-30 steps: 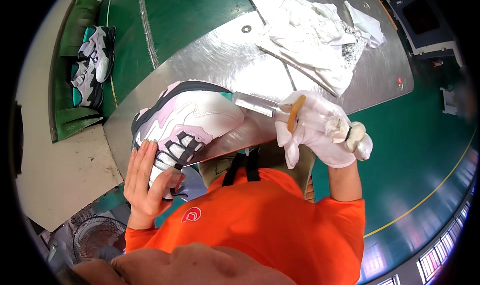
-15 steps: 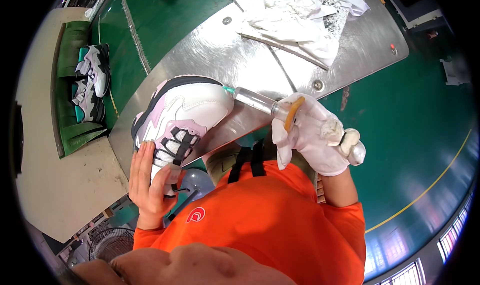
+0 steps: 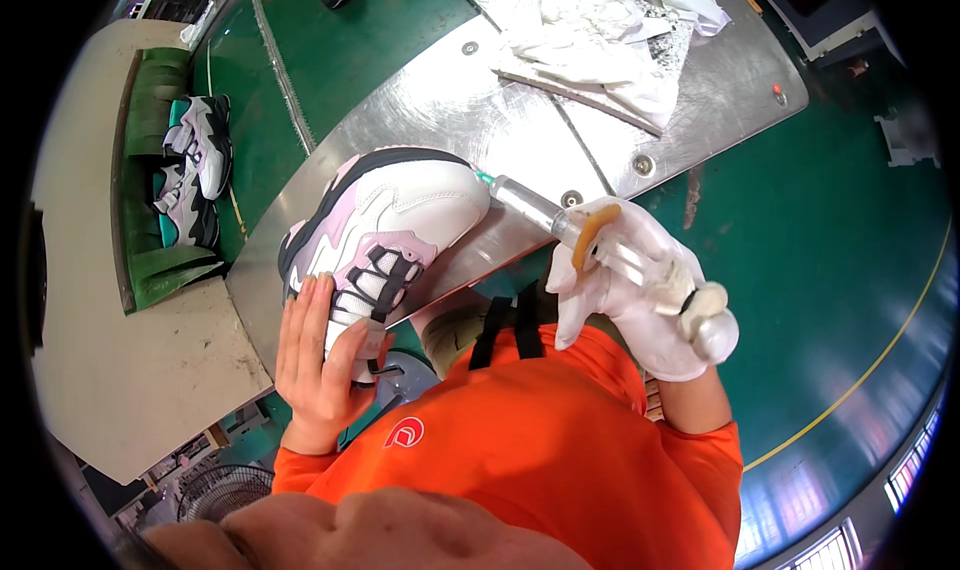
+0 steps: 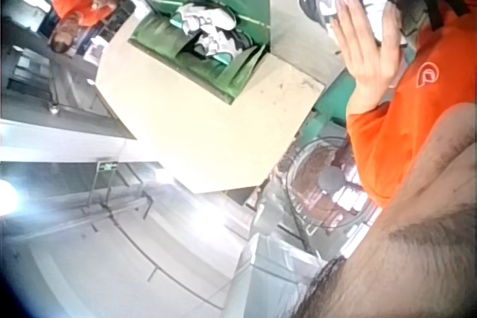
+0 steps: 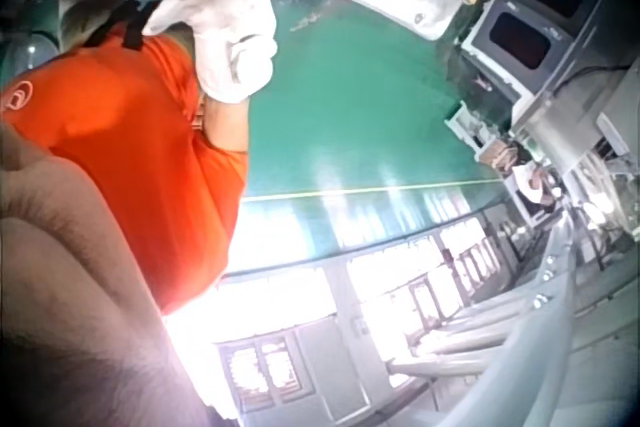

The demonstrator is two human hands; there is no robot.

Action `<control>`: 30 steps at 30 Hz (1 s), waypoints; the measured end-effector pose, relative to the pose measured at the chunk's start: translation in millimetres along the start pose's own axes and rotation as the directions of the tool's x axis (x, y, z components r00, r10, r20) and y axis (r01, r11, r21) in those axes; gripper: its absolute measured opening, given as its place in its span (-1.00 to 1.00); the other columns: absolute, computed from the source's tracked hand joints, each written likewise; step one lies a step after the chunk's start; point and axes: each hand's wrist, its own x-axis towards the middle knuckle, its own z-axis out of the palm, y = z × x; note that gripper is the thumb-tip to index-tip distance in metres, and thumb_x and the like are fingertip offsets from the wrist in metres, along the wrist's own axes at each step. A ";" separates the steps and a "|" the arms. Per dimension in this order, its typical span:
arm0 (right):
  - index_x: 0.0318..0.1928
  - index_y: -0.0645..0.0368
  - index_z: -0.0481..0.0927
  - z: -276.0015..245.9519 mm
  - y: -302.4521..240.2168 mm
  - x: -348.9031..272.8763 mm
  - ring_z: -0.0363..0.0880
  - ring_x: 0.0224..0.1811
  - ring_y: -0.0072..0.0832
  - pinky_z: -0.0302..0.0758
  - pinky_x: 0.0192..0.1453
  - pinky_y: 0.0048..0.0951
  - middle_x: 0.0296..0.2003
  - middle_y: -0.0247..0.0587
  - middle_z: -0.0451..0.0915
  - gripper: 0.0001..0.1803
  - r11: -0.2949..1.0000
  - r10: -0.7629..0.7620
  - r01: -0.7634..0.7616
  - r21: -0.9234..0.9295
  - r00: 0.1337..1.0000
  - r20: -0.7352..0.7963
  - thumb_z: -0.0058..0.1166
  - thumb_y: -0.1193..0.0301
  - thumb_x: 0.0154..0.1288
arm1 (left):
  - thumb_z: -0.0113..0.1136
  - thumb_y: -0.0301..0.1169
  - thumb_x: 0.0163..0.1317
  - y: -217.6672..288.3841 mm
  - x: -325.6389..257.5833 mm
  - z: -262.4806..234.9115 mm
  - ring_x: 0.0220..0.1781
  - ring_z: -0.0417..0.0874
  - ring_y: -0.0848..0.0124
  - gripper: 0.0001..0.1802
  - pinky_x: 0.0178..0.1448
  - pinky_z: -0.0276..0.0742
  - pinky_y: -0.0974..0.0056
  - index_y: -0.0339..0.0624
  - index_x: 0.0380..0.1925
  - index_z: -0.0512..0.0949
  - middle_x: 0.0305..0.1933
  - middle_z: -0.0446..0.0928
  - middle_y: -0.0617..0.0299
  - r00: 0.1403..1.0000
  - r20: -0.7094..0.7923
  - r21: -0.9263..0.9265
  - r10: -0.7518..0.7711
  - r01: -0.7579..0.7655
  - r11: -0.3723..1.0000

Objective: The person applies glue to the sole and upper edges of a white and teal sneaker using a syringe. They repeatedly pick up the sneaker, inject glue along seams, and place it back on the metal table. The process is repeated multiple times throughout the video.

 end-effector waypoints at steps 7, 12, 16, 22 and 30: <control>0.19 0.45 0.32 16.9 -3.9 1.2 0.62 -0.30 -0.09 0.65 -0.11 -0.18 -0.17 0.13 0.51 -0.03 0.928 0.018 0.011 -0.373 0.997 0.072 0.45 0.31 -0.30 | 0.36 -0.38 -0.01 -18.9 23.3 -16.5 0.17 0.60 -0.10 -0.64 0.15 0.55 -0.07 -0.08 -0.14 0.61 0.17 0.52 -0.22 0.991 0.126 -0.182 -0.037 0.060 0.981; -0.19 0.24 0.58 -18.6 27.3 5.9 0.50 -0.09 -0.11 0.62 0.04 -0.09 -0.12 -0.11 0.47 -0.33 0.900 -0.101 0.202 -0.386 0.959 0.266 0.50 0.45 -0.53 | 0.39 -0.52 -0.37 -47.9 54.2 -24.3 0.07 0.63 -0.08 -0.37 0.14 0.55 0.10 -0.11 -0.09 0.58 0.11 0.57 -0.08 0.974 0.197 -0.390 -0.115 0.185 0.902; 0.20 0.36 0.31 -27.7 45.9 22.9 0.45 0.02 -0.30 0.49 0.17 -0.23 0.00 -0.03 0.44 0.02 0.920 -0.091 0.224 -0.322 0.920 0.381 0.47 0.51 -0.47 | 0.30 -0.58 -0.26 -84.2 75.3 -10.5 -0.02 0.69 0.03 -0.44 0.06 0.57 0.19 -0.24 -0.08 0.55 -0.08 0.63 -0.03 0.963 0.255 -0.609 -0.089 0.232 0.759; -0.01 0.29 0.48 -41.9 71.5 25.2 0.46 0.01 -0.34 0.49 0.11 -0.30 0.03 0.01 0.43 -0.24 0.872 -0.168 0.317 -0.373 0.909 0.381 0.47 0.48 -0.39 | 0.47 -0.34 -0.07 -113.3 110.1 -11.8 0.15 0.57 0.17 -0.36 0.25 0.42 0.17 -0.27 0.05 0.46 0.14 0.52 -0.06 0.810 0.585 -0.651 0.042 0.439 0.619; 0.26 0.34 0.28 -49.0 88.0 20.6 0.47 0.07 -0.32 0.44 0.20 -0.32 0.09 0.01 0.43 0.03 0.910 -0.175 0.311 -0.276 0.888 0.424 0.48 0.48 -0.36 | 0.24 0.08 0.22 -124.5 218.6 37.4 0.28 0.48 0.26 -0.30 0.28 0.41 0.12 -0.18 0.21 0.46 0.25 0.48 0.11 0.640 0.644 -0.722 0.419 0.327 0.609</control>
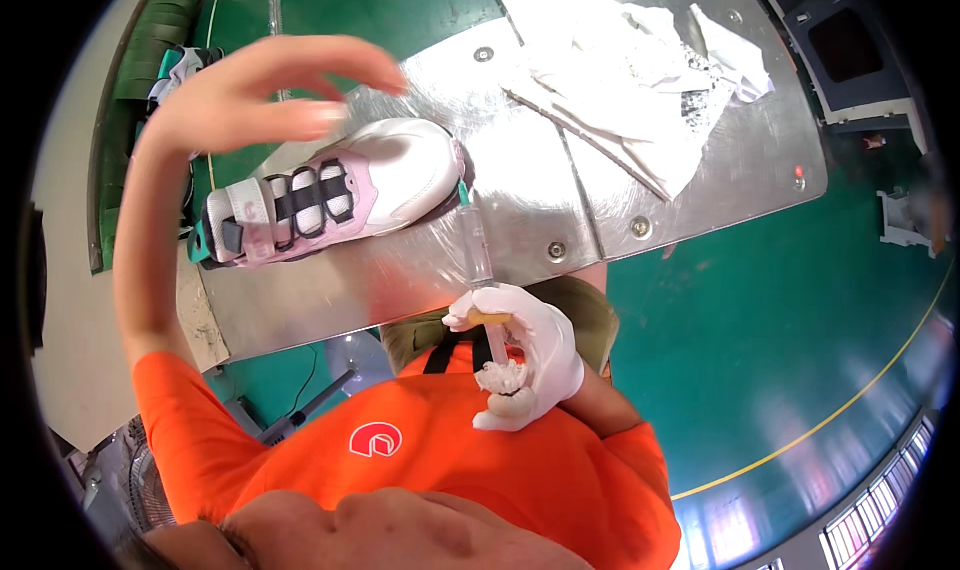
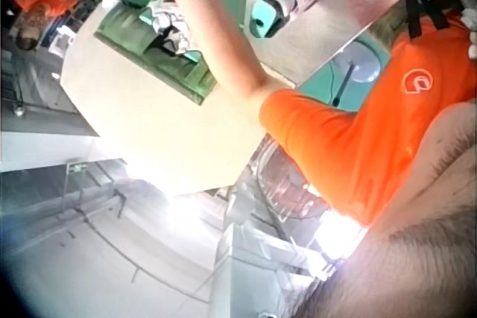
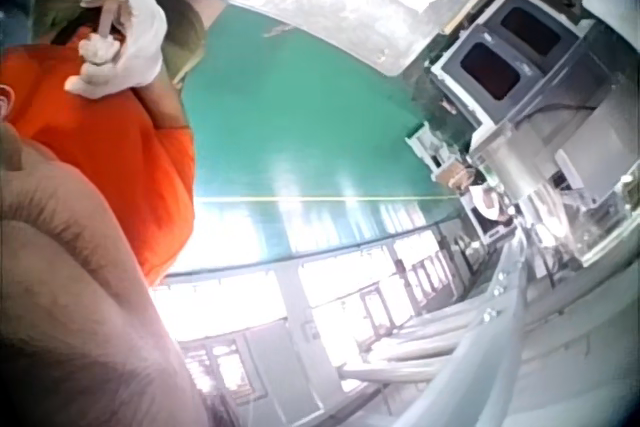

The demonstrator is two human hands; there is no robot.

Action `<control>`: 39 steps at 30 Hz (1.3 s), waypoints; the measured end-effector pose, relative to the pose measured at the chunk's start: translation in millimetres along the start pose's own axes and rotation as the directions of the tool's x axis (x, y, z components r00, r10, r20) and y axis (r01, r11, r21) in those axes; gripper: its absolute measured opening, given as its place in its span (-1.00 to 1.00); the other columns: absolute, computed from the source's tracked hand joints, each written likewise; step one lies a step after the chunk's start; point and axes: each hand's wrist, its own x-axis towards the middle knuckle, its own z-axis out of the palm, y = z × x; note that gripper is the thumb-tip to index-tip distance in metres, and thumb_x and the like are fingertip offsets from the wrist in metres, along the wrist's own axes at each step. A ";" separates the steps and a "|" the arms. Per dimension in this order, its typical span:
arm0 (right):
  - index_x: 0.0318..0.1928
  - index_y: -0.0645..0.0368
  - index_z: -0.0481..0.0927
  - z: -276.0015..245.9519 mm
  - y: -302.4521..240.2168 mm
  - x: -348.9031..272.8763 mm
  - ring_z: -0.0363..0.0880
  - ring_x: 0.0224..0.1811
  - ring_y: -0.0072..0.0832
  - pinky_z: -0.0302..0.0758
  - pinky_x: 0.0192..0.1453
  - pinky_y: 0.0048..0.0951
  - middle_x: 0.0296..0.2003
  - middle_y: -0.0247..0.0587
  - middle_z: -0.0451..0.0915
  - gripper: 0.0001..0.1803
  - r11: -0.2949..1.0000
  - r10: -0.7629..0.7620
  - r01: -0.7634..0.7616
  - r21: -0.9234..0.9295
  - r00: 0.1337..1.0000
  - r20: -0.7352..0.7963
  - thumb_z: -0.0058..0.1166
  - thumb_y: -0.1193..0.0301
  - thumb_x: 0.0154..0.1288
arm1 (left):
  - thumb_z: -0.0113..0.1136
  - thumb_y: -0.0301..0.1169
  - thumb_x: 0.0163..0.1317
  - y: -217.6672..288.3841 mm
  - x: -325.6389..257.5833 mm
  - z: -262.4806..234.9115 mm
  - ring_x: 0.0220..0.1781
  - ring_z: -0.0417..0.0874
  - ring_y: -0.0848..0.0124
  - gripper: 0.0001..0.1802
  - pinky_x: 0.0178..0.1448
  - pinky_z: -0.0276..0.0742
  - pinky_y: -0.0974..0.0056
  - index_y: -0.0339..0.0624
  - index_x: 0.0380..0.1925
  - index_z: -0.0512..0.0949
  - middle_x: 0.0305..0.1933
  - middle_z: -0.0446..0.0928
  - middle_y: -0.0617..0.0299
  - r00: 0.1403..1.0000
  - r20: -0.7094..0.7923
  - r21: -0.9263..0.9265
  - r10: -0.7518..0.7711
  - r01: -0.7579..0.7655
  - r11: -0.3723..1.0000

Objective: The person applies glue to the sole and upper edges of a white and teal sneaker using a syringe. They repeatedly pick up the sneaker, inject glue along seams, and place it back on the metal table. The process is repeated multiple times throughout the video.

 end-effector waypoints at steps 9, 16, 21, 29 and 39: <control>0.33 0.37 0.22 4.8 -45.7 22.7 0.58 0.02 -0.15 0.49 0.19 -0.17 -0.01 0.07 0.51 0.22 0.990 0.105 -0.102 0.101 0.994 -0.024 0.49 0.46 -0.56 | 0.31 -0.08 0.23 5.4 32.7 28.3 -0.28 0.52 0.43 -0.51 -0.16 0.44 0.31 -0.23 -0.01 0.60 -0.27 0.63 0.26 0.993 0.116 0.131 0.007 -0.023 0.991; 0.31 0.40 0.23 45.1 -75.4 108.2 0.53 0.09 -0.23 0.47 0.22 -0.21 0.05 -0.02 0.46 0.23 0.978 0.209 -0.197 -0.069 0.919 0.334 0.60 0.37 -0.51 | 0.31 -0.18 0.14 -11.6 -109.1 15.8 0.03 0.55 0.40 -0.49 0.15 0.43 0.32 -0.37 -0.04 0.55 -0.03 0.56 0.15 0.887 -0.410 -0.148 0.213 -0.295 0.944; 0.32 0.37 0.24 84.2 -25.7 163.9 0.53 0.10 -0.25 0.47 0.24 -0.22 0.09 -0.05 0.45 0.23 0.987 0.158 -0.138 -0.077 0.871 0.465 0.58 0.42 -0.54 | 0.30 0.03 0.23 -66.1 -191.3 31.2 0.13 0.56 0.31 -0.29 0.23 0.44 0.26 -0.35 0.15 0.47 0.07 0.55 0.08 0.607 -0.767 -0.087 0.207 -0.418 0.904; 0.30 0.37 0.28 121.1 24.9 217.3 0.61 -0.01 -0.28 0.53 0.13 -0.29 0.00 -0.03 0.51 0.23 0.976 0.212 -0.147 -0.160 0.801 0.559 0.59 0.23 -0.53 | 0.27 -0.02 0.27 -149.1 -238.7 68.1 0.10 0.58 0.42 -0.28 0.18 0.47 0.34 -0.36 0.23 0.40 0.10 0.57 0.15 0.228 -0.973 -0.161 -0.020 -0.620 0.768; 0.35 0.37 0.15 132.4 27.9 238.5 0.62 0.02 0.03 0.63 0.09 -0.07 0.00 0.19 0.51 0.32 0.980 0.200 -0.194 -0.052 0.916 0.348 0.62 0.08 -0.45 | 0.17 -0.05 0.38 -189.0 -232.4 102.6 -0.09 0.57 0.57 -0.54 0.04 0.46 0.39 -0.24 0.01 0.58 -0.10 0.62 0.33 0.051 -0.908 -0.335 -0.415 -0.685 0.648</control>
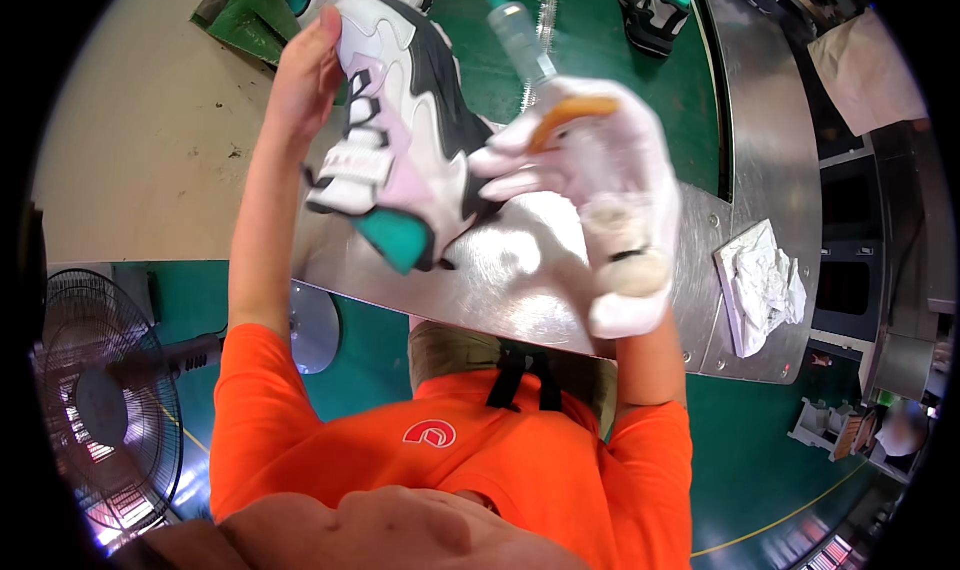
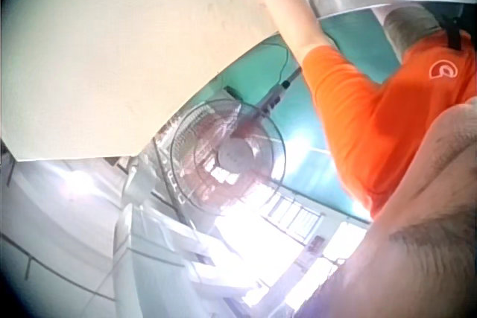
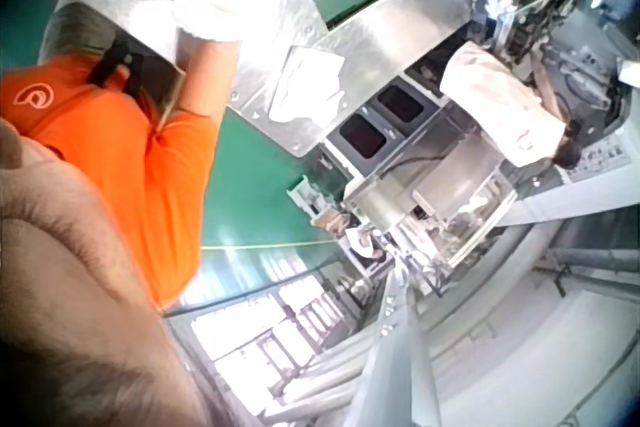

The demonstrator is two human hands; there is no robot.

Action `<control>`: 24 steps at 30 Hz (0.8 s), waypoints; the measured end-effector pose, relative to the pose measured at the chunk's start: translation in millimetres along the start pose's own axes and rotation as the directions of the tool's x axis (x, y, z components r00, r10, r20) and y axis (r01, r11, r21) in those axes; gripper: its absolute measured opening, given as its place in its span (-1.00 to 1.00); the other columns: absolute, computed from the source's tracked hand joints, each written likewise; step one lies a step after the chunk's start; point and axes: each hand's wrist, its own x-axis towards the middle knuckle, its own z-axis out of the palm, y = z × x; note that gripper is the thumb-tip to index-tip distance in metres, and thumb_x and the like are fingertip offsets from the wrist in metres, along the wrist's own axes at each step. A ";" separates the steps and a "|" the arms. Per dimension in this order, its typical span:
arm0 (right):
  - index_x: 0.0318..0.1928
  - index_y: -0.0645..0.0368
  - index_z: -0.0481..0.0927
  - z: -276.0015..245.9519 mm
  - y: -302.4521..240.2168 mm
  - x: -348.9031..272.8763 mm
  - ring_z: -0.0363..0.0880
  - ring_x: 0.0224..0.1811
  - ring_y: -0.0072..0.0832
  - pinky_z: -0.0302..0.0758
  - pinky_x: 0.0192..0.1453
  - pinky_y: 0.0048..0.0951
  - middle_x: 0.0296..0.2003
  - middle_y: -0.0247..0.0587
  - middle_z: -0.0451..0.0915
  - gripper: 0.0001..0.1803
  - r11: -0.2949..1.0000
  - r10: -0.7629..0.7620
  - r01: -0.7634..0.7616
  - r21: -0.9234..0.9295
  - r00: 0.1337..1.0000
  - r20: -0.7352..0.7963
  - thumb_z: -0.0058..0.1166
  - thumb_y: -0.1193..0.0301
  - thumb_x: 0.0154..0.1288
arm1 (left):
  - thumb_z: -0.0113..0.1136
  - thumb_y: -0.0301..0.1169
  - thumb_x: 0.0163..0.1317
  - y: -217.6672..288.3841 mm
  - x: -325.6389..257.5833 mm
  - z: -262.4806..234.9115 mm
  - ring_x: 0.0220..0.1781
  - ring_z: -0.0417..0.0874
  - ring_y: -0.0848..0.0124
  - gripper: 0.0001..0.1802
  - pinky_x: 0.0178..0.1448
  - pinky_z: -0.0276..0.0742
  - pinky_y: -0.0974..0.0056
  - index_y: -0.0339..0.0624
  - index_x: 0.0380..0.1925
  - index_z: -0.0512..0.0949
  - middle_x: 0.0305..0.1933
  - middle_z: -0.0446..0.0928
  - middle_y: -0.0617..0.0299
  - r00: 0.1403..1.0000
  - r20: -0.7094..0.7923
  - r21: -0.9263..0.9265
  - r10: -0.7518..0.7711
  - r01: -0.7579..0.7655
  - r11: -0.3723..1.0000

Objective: The person applies glue to the sole and upper edges of a white and teal sneaker using a syringe. They repeatedly pick up the sneaker, inject glue along seams, and place it back on the metal table. The process is repeated multiple times throughout the video.

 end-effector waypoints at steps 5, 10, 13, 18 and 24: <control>0.38 0.31 0.11 -32.4 -39.4 -43.1 0.60 0.07 0.13 0.62 0.09 0.04 0.16 0.25 0.41 0.16 0.973 -0.165 0.153 -0.172 0.985 -0.055 0.42 0.00 -0.14 | 0.16 0.04 0.35 -12.9 -99.5 -3.7 -0.50 0.58 0.54 -0.47 -0.46 0.44 0.41 -0.33 -0.24 0.57 -0.44 0.59 0.23 0.905 -0.290 0.459 -0.313 0.418 0.784; 0.41 0.31 0.04 -52.0 -53.8 -126.8 0.58 0.07 0.18 0.57 0.13 0.11 0.10 0.17 0.43 0.15 0.932 -0.252 0.131 -0.338 0.904 -0.345 0.32 0.01 -0.11 | 0.23 -0.15 0.31 59.5 -177.3 66.5 -0.42 0.69 0.34 -0.57 -0.28 0.57 0.27 -0.33 -0.07 0.57 -0.35 0.67 0.02 0.795 -0.054 0.915 -0.604 0.282 0.288; 0.42 0.26 0.02 -37.2 -38.0 -149.8 0.57 0.09 0.10 0.57 0.16 0.05 0.11 0.11 0.40 0.05 0.933 -0.234 0.043 -0.357 0.827 -0.511 0.21 0.28 -0.11 | 0.37 -0.18 0.16 55.3 -175.7 105.7 -0.23 0.72 0.25 -0.36 -0.12 0.60 0.22 -0.29 0.17 0.45 -0.18 0.67 -0.07 0.977 0.207 0.934 0.055 -0.214 0.285; 0.50 0.10 -0.05 -14.4 -0.1 -150.3 0.53 0.16 -0.30 0.54 0.20 -0.27 0.21 -0.09 0.32 0.14 0.922 -0.034 -0.176 -0.346 0.852 -0.523 0.22 0.69 -0.14 | 0.50 -0.18 0.01 -5.6 -137.7 158.1 -0.23 0.70 0.36 -0.16 -0.12 0.60 0.26 -0.27 0.25 0.35 -0.12 0.66 0.00 0.996 0.068 0.763 -0.061 -0.013 0.647; 0.28 0.09 0.43 -17.5 27.7 -144.9 0.62 -0.09 -0.24 0.59 -0.02 -0.35 -0.01 -0.01 0.49 -0.17 0.739 -0.157 -0.218 -0.638 0.864 -0.478 0.43 0.38 -0.11 | 0.45 -0.33 0.07 -13.6 -143.5 150.9 -0.21 0.65 0.43 -0.47 -0.09 0.58 0.33 -0.41 -0.01 0.52 -0.14 0.63 0.13 0.974 -0.185 0.509 -0.128 0.207 0.835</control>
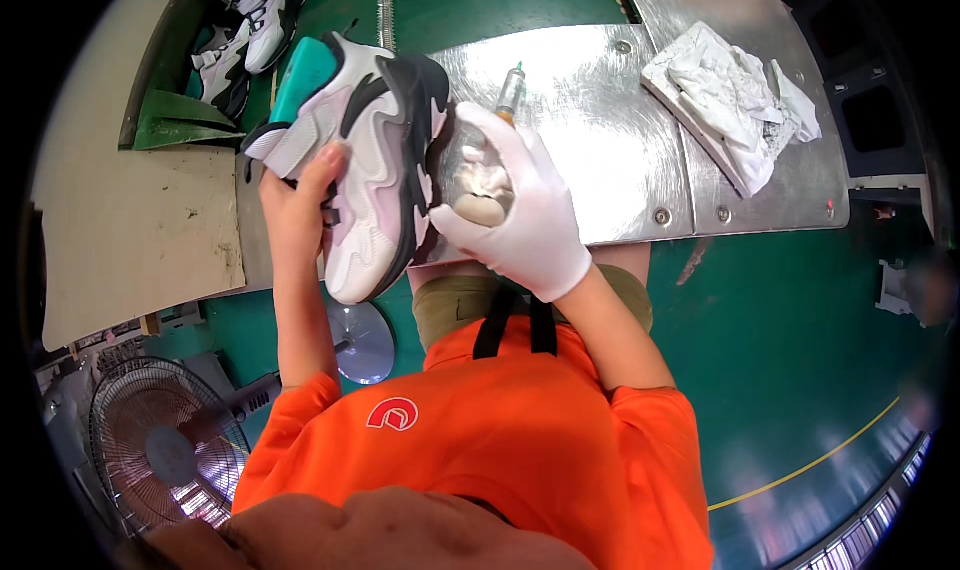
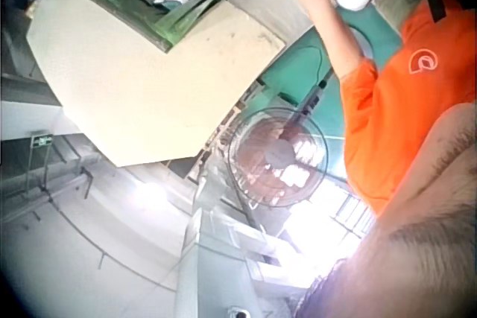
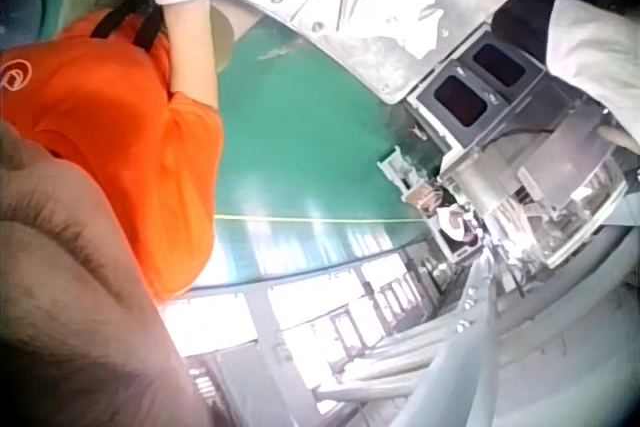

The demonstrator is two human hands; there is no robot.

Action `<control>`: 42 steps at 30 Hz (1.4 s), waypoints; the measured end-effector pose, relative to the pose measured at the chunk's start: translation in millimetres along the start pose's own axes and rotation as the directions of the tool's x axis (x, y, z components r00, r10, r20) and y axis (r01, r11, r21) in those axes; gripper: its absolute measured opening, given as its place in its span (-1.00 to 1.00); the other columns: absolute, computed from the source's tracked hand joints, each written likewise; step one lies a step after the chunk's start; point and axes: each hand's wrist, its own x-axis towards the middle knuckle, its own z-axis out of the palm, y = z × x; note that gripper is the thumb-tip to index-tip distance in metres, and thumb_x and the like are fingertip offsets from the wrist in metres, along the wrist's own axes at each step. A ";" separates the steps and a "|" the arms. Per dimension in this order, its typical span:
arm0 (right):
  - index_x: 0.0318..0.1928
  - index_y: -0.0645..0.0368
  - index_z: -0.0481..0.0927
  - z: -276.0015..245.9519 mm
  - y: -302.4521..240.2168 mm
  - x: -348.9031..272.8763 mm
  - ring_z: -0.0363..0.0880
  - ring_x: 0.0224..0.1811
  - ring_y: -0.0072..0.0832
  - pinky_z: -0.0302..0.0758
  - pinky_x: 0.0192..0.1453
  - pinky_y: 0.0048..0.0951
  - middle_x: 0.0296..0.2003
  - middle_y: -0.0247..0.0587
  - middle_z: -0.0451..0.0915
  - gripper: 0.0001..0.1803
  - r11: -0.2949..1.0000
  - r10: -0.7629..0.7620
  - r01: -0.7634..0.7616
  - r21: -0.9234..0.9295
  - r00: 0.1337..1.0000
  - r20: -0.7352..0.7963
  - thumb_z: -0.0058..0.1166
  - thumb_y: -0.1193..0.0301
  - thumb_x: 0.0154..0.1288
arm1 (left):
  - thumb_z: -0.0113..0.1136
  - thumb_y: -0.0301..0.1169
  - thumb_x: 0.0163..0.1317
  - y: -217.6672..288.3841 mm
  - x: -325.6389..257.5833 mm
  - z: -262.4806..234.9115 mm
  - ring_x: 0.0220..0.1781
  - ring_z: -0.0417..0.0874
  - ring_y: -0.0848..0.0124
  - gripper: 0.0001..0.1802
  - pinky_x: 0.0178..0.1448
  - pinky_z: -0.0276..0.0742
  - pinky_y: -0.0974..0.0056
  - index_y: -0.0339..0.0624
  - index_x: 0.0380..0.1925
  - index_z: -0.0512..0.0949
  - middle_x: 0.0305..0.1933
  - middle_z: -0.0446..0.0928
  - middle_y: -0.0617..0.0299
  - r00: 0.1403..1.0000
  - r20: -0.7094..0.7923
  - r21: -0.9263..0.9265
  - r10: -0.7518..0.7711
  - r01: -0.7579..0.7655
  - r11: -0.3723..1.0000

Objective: The person applies glue to the sole and upper edges of a white and teal sneaker using a syringe. They repeatedly pick up the sneaker, inject glue along seams, and place it back on the metal table. The process is repeated multiple times throughout the video.

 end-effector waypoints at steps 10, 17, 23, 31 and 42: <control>0.10 0.06 0.55 14.9 6.2 21.2 0.61 -0.24 -0.10 0.59 -0.15 -0.28 -0.14 0.06 0.51 -0.30 0.947 -0.145 0.141 -0.290 0.989 0.006 0.47 0.22 -0.15 | 0.45 -0.29 0.07 -7.0 0.2 5.2 -0.20 0.61 0.47 -0.47 -0.12 0.55 0.37 -0.38 -0.02 0.53 -0.14 0.60 0.15 0.997 0.048 -0.010 0.061 -0.061 0.998; 0.08 0.07 0.55 17.4 5.4 22.0 0.61 -0.24 -0.08 0.59 -0.16 -0.29 -0.11 0.09 0.51 -0.31 0.957 -0.165 0.167 -0.237 0.986 0.029 0.47 0.27 -0.16 | 0.44 -0.34 0.09 -3.4 -0.3 2.3 -0.16 0.63 0.43 -0.48 -0.02 0.55 0.34 -0.42 -0.02 0.52 -0.12 0.61 0.12 1.000 0.002 -0.064 0.029 -0.029 0.997; 0.07 0.07 0.56 19.8 8.6 23.2 0.61 -0.25 -0.07 0.59 -0.17 -0.29 -0.13 0.09 0.51 -0.33 0.945 -0.206 0.204 -0.254 0.978 0.018 0.46 0.28 -0.16 | 0.46 -0.30 0.06 -3.8 0.2 6.6 -0.25 0.64 0.48 -0.48 -0.18 0.56 0.38 -0.39 -0.04 0.54 -0.18 0.63 0.15 0.999 0.013 -0.039 0.049 -0.048 0.998; 0.06 0.03 0.57 20.1 6.0 22.2 0.60 -0.25 -0.08 0.59 -0.17 -0.29 -0.15 0.08 0.51 -0.34 0.937 -0.182 0.185 -0.296 0.983 0.036 0.46 0.26 -0.17 | 0.48 -0.24 0.04 -3.8 -2.2 7.5 -0.40 0.61 0.56 -0.49 -0.45 0.46 0.47 -0.37 -0.10 0.58 -0.27 0.64 0.21 0.999 0.024 -0.044 0.047 -0.046 0.998; -0.02 0.11 0.57 16.0 5.8 18.4 0.59 -0.20 -0.15 0.55 -0.09 -0.35 -0.14 0.02 0.51 -0.43 0.976 -0.104 0.105 -0.191 0.994 0.017 0.42 0.36 -0.16 | 0.48 -0.27 0.05 -3.9 -3.3 6.9 -0.31 0.63 0.50 -0.51 -0.29 0.54 0.40 -0.39 -0.10 0.60 -0.21 0.64 0.18 0.995 0.034 -0.062 0.093 -0.091 0.994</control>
